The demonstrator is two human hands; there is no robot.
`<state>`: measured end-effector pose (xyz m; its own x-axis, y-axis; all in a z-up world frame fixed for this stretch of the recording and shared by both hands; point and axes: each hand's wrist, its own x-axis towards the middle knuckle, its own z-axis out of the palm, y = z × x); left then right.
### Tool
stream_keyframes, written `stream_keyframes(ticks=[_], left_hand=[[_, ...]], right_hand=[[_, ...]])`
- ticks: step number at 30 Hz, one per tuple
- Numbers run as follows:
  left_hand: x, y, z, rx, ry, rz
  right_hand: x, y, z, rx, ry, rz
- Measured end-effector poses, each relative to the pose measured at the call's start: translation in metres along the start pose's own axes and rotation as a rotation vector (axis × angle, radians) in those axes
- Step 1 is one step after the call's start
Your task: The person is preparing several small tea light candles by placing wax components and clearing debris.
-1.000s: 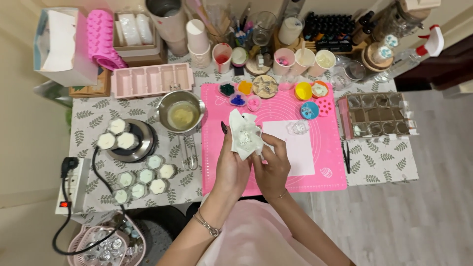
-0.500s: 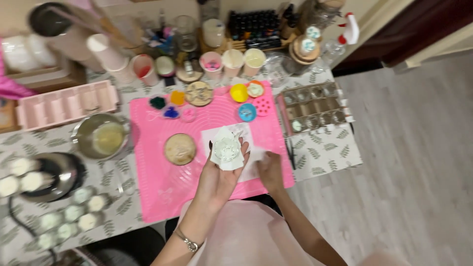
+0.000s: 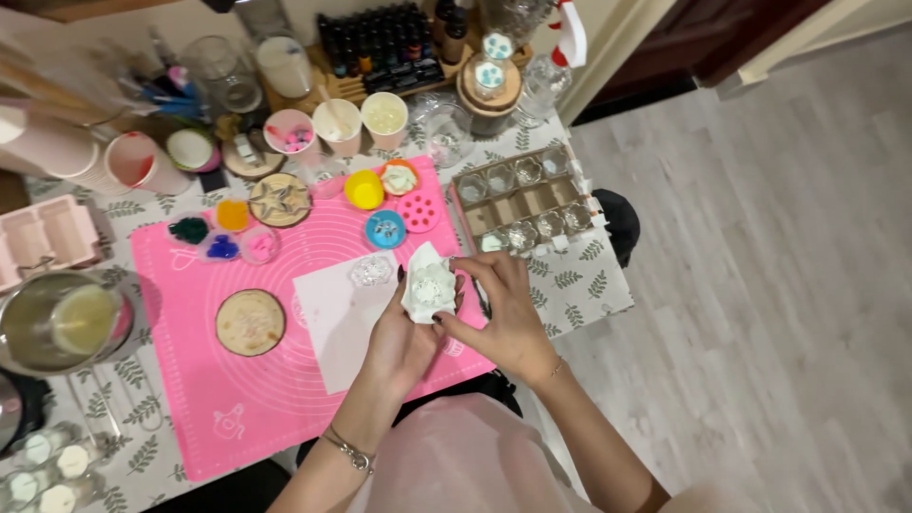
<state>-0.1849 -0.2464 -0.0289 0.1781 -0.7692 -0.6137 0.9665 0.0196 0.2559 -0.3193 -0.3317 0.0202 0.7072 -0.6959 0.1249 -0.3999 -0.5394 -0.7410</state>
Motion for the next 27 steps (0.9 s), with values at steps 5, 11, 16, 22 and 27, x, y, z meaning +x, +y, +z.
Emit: stream_keyframes(ticks=[5, 11, 16, 22, 27], left_hand=[[0.018, -0.008, 0.003, 0.039, 0.004, -0.082], [0.037, -0.017, 0.000, 0.117, -0.090, -0.072], [0.049, -0.017, 0.002, 0.055, 0.013, -0.022], [0.059, -0.015, 0.000, 0.028, 0.046, -0.023], [0.068, -0.020, 0.002, 0.037, 0.047, -0.060]], right_hand=[[0.003, 0.026, -0.004, -0.076, 0.023, 0.021], [0.006, 0.032, -0.004, -0.064, 0.085, 0.068], [0.013, 0.031, 0.007, -0.078, 0.151, 0.096], [0.020, 0.027, 0.016, -0.145, 0.180, 0.148], [0.026, 0.041, 0.015, -0.159, 0.206, 0.156]])
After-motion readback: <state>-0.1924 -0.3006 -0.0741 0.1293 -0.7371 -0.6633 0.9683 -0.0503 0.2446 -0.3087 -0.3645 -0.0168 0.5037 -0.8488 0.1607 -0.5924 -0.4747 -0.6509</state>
